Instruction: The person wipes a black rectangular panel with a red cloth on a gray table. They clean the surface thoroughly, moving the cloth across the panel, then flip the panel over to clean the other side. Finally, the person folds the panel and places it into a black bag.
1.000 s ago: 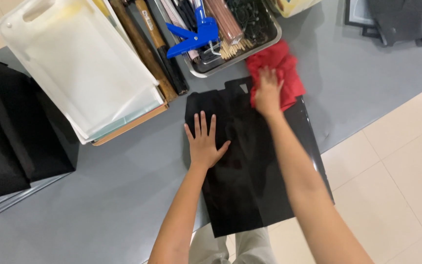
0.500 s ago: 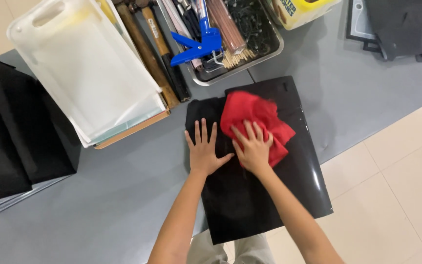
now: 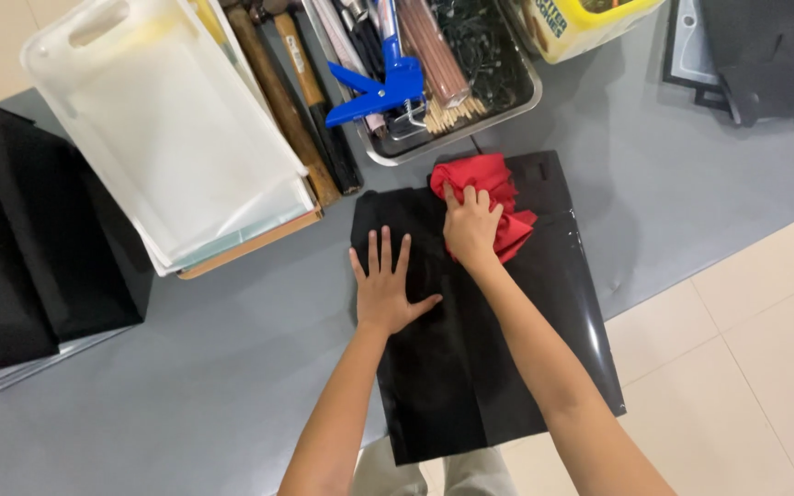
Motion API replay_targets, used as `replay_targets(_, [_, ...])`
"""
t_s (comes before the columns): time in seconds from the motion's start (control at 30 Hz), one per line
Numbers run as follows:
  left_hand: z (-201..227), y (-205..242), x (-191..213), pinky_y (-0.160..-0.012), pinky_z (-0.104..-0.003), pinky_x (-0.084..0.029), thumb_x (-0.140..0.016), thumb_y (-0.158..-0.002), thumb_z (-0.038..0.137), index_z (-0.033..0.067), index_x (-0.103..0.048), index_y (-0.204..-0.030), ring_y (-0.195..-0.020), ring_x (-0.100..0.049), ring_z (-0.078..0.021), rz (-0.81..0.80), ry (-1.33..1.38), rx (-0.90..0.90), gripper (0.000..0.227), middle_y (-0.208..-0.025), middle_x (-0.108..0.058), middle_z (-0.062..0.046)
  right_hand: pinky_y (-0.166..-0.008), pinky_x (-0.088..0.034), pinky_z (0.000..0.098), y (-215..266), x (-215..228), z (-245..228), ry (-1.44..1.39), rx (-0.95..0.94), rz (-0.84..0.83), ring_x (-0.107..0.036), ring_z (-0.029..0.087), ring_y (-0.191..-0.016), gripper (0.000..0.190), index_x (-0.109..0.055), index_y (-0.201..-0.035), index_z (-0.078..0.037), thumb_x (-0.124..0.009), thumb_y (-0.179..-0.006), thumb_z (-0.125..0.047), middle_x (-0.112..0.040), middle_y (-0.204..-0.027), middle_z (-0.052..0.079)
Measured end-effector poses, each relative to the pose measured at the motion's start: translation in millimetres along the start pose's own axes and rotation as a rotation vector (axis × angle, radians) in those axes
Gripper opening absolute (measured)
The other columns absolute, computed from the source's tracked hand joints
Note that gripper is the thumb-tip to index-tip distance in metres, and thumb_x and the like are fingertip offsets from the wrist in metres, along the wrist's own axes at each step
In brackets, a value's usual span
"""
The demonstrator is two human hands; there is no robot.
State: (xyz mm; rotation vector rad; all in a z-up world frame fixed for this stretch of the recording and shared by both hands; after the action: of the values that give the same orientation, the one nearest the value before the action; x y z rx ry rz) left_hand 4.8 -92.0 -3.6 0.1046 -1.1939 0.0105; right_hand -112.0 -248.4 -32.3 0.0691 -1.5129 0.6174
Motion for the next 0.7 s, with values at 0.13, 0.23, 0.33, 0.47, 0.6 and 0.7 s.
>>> replay_targets(0.13, [0.2, 0.8, 2.4, -0.120, -0.071, -0.001, -0.067, -0.071, 0.082, 0.0154, -0.021, -0.163, -0.158, -0.005, -0.0402, 0.076, 0.014, -0.026, 0.123, -0.170, -0.011, -0.021, -0.086, -0.046, 0.0593, -1.7, 0.1, 3.5, -0.056, 0.000, -0.051, -0.055, 0.033, -0.110, 0.048, -0.067, -0.136, -0.023, -0.065, -0.088, -0.023, -0.060, -0.121, 0.010])
replay_targets(0.23, [0.1, -0.6, 2.9, -0.119, -0.072, 0.000, -0.067, -0.070, 0.081, 0.0142, -0.022, -0.163, -0.157, -0.005, -0.0404, 0.069, 0.010, -0.014, 0.123, -0.170, -0.011, -0.021, -0.085, -0.046, 0.0591, -14.5, -1.4, 10.0, -0.075, -0.058, -0.094, -0.055, 0.034, -0.110, 0.046, -0.068, -0.138, -0.024, -0.066, -0.092, -0.020, -0.060, -0.119, 0.010])
replay_targets(0.33, [-2.3, -2.2, 5.2, -0.120, -0.072, 0.000, -0.068, -0.069, 0.081, 0.0119, -0.022, -0.162, -0.158, -0.005, -0.0403, 0.037, -0.002, 0.015, 0.125, -0.170, -0.011, -0.022, -0.082, -0.045, 0.0594, -10.6, 0.2, 4.1, -0.076, -0.089, -0.114, -0.055, 0.034, -0.107, 0.051, -0.068, -0.137, -0.022, -0.066, -0.087, -0.022, -0.060, -0.118, 0.010])
replay_targets(0.47, [-0.2, -2.1, 8.3, -0.119, -0.072, 0.001, -0.069, -0.068, 0.081, 0.0127, -0.023, -0.162, -0.156, -0.004, -0.0409, 0.049, 0.017, -0.003, 0.125, -0.169, -0.011, -0.022, -0.083, -0.046, 0.0599, -7.6, -1.3, 2.8, -0.037, -0.037, -0.107, -0.056, 0.033, -0.108, 0.051, -0.067, -0.136, -0.024, -0.066, -0.085, -0.023, -0.061, -0.117, 0.010])
replay_targets(0.6, [1.6, -2.5, 8.6, -0.120, -0.071, 0.001, -0.068, -0.068, 0.081, 0.0121, -0.023, -0.162, -0.157, -0.004, -0.0403, -0.001, -0.005, 0.022, 0.125, -0.169, -0.011, -0.022, -0.085, -0.046, 0.0610, -20.2, -8.8, 17.4, -0.153, -0.130, -0.177, -0.056, 0.036, -0.110, 0.047, -0.066, -0.141, -0.023, -0.064, -0.094, -0.021, -0.062, -0.117, 0.012])
replay_targets(0.7, [-0.7, -2.3, 6.2, -0.118, -0.072, 0.000, -0.069, -0.069, 0.081, 0.0115, -0.023, -0.161, -0.156, -0.005, -0.0410, 0.052, 0.028, -0.007, 0.125, -0.168, -0.011, -0.023, -0.083, -0.046, 0.0612, -10.8, -2.1, 6.2, -0.033, -0.038, -0.122, -0.057, 0.034, -0.111, 0.048, -0.068, -0.133, -0.023, -0.064, -0.086, -0.022, -0.063, -0.117, 0.011])
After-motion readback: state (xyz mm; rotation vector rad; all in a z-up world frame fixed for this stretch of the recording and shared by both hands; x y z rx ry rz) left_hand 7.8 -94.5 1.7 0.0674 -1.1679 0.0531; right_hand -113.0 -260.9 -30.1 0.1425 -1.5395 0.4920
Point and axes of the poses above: each hand's wrist, its own y-axis away from the middle knuckle, its own x-axis out of the back of the hand, z = x × y, the point moved 9 cm from there along -y, towards the middle knuckle
